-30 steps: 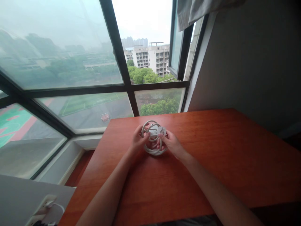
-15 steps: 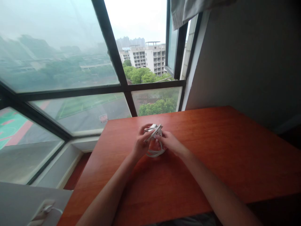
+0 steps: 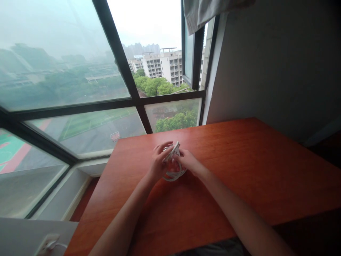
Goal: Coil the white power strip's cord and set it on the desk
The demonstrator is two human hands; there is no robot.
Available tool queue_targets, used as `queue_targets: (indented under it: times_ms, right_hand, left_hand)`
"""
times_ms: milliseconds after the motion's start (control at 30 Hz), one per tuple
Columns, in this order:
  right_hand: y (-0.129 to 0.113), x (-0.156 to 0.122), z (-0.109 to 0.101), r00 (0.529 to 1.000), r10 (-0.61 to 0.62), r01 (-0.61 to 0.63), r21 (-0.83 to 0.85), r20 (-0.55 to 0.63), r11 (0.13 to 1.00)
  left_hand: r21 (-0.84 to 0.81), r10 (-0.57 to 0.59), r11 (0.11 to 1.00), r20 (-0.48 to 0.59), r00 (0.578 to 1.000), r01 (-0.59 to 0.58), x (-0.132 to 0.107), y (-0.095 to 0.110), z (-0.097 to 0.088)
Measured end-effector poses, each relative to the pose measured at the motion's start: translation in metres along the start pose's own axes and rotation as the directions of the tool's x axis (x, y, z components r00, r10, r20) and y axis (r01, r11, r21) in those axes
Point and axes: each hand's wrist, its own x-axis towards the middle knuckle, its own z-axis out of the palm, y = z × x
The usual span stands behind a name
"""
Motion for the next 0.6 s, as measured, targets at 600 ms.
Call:
queue_targets:
  times_ms: [600]
  right_hand:
    - [-0.001,-0.005,-0.003,0.976,-0.213,0.218,0.161,-0.051,0.963]
  left_hand:
    - [-0.061,-0.444,0.896,-0.083,0.892,0.440,-0.008,-0.040,-0.019]
